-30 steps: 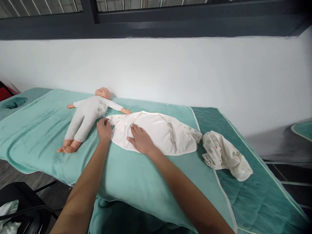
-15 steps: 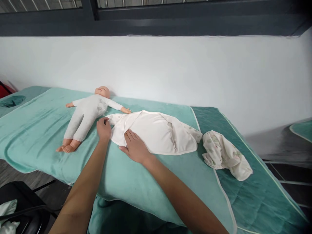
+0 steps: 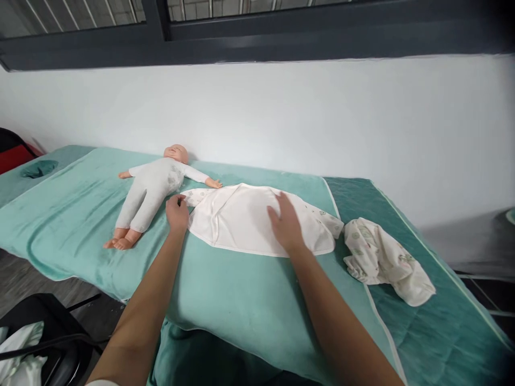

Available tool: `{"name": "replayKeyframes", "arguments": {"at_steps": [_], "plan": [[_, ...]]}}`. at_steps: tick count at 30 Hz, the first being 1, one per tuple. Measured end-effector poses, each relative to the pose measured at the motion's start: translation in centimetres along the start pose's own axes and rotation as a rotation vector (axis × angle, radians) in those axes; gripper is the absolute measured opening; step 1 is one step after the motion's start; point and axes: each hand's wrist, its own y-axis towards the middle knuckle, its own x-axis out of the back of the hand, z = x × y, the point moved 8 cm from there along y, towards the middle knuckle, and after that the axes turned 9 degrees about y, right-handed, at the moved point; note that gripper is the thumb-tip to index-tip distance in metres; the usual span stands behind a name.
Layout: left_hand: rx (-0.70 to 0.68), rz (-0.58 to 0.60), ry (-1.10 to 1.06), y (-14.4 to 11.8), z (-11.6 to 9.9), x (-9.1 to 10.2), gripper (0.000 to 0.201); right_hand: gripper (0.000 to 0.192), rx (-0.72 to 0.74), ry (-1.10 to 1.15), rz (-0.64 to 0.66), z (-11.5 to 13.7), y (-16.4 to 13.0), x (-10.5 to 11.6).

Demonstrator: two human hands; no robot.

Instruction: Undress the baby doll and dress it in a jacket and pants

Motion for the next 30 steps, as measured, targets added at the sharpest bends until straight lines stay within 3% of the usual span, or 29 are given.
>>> {"name": "replayKeyframes", "arguments": {"at_steps": [3,6,9,12,15,17,19,21,24,28,30], "plan": [[-0.123,0.013,0.082,-1.0,-1.7,0.4,0.028,0.063,-0.077,-0.271,0.047,-4.0,-0.4,1.2],[-0.402,0.139,0.212,-3.4,-4.6,0.4,0.03,0.065,-0.073,-0.356,0.122,-4.5,-1.0,0.7],[-0.62,0.242,0.285,-5.7,-6.6,1.9,0.037,0.066,0.012,-0.295,0.104,-1.1,0.5,-0.8],[-0.658,0.202,0.344,-4.9,-6.2,5.6,0.041,0.066,0.048,-0.08,0.157,3.9,4.0,-4.6],[-0.554,0.127,0.368,-0.7,-3.2,9.4,0.042,0.067,0.075,0.162,0.288,9.3,8.2,-10.8],[-0.399,0.097,0.35,3.1,0.3,11.0,0.049,0.069,0.037,0.242,0.367,12.1,11.1,-15.4],[-0.196,0.13,0.31,6.7,4.4,11.5,0.057,0.074,0.0,0.262,0.395,14.2,13.9,-19.4],[-0.023,0.243,0.243,9.2,7.9,10.6,0.061,0.08,-0.01,0.244,0.44,16.0,16.5,-23.2],[0.165,0.452,0.071,11.2,10.7,8.5,0.065,0.086,-0.063,0.209,0.554,17.9,19.6,-28.0],[0.381,0.715,-0.271,11.5,11.1,6.0,0.064,0.08,-0.103,0.199,0.57,20.1,22.7,-31.2],[0.412,0.724,-0.347,11.5,10.3,5.9,0.06,0.078,-0.088,0.209,0.567,21.1,23.5,-31.6]]}}
